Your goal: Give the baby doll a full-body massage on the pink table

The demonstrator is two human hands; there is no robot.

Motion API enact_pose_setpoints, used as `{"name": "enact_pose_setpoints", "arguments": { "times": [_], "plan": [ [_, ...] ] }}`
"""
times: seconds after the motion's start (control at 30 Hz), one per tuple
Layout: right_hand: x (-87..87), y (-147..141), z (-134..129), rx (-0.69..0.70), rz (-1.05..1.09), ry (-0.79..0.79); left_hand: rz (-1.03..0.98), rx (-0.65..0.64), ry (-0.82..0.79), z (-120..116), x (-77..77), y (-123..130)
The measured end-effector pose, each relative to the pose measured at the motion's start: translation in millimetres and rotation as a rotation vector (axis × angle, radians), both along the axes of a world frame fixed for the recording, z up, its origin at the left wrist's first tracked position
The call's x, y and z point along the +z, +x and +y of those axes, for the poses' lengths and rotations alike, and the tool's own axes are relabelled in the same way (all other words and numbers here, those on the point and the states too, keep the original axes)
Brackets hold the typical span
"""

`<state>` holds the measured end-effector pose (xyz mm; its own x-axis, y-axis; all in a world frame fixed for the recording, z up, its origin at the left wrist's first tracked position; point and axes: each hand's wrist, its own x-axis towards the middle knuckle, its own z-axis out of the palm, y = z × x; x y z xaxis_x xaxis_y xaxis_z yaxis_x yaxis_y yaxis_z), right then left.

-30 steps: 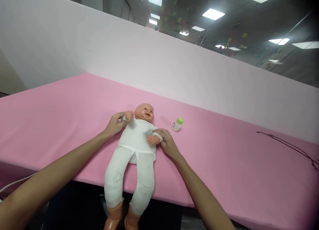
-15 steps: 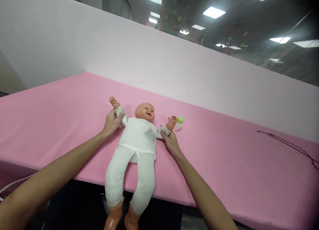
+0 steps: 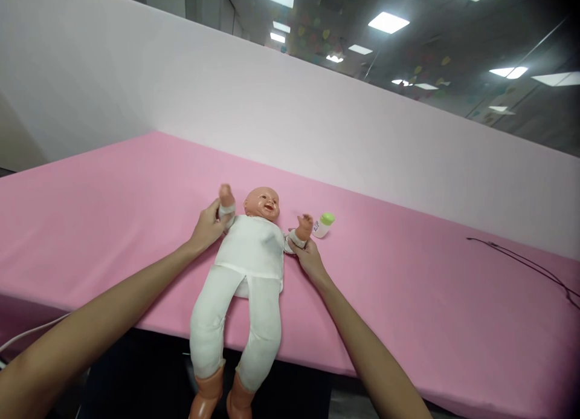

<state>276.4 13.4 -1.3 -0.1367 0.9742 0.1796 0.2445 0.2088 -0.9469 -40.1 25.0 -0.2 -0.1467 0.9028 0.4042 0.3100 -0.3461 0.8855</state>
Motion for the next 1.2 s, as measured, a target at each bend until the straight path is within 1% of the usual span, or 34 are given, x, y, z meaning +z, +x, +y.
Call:
{"name": "enact_pose_setpoints", "arguments": {
  "times": [0.03, 0.1, 0.13, 0.2, 0.27, 0.37, 0.43, 0.5, 0.57, 0.8, 1.03, 1.2],
  "plan": [
    [-1.2, 0.4, 1.3, -0.028, 0.029, -0.041, -0.096, 0.041, -0.044, 3.5, -2.3, -2.0],
    [-2.0, 1.2, 2.1, -0.063, 0.029, -0.05, -0.259, 0.073, -0.104, 9.7, -6.1, -5.8],
    [-1.7, 1.4, 1.8, -0.058, 0.002, -0.03, -0.305, 0.064, -0.121, 11.9, -7.2, -7.1],
    [0.1, 1.6, -0.1, -0.01, -0.087, 0.058, -0.312, 0.031, -0.12, 13.0, -7.2, -7.8],
    [2.4, 1.8, -2.5, 0.076, -0.212, 0.196, -0.231, -0.014, -0.074, 9.9, -4.4, -5.9],
    [5.7, 3.0, -5.4, 0.157, -0.379, 0.372, 0.034, -0.154, 0.066, 1.1, 2.8, -1.1],
    [7.3, 4.0, -6.2, 0.174, -0.43, 0.407, 0.225, -0.253, 0.186, -3.6, 6.8, 1.3],
    [8.6, 4.7, -6.7, 0.183, -0.442, 0.412, 0.326, -0.292, 0.269, -5.8, 9.0, 2.2],
    [9.5, 4.6, -7.1, 0.182, -0.436, 0.405, 0.341, -0.281, 0.28, -6.1, 9.5, 2.1],
    [10.0, 3.0, -7.3, 0.149, -0.416, 0.368, 0.363, -0.24, 0.239, -7.8, 12.1, 1.2],
    [8.4, 4.0, -5.9, 0.141, -0.423, 0.365, 0.366, -0.255, 0.248, -8.5, 13.6, 0.6],
    [11.8, 2.2, -8.3, 0.135, -0.45, 0.358, 0.38, -0.245, 0.249, -7.8, 12.4, -0.5]
  ]
}}
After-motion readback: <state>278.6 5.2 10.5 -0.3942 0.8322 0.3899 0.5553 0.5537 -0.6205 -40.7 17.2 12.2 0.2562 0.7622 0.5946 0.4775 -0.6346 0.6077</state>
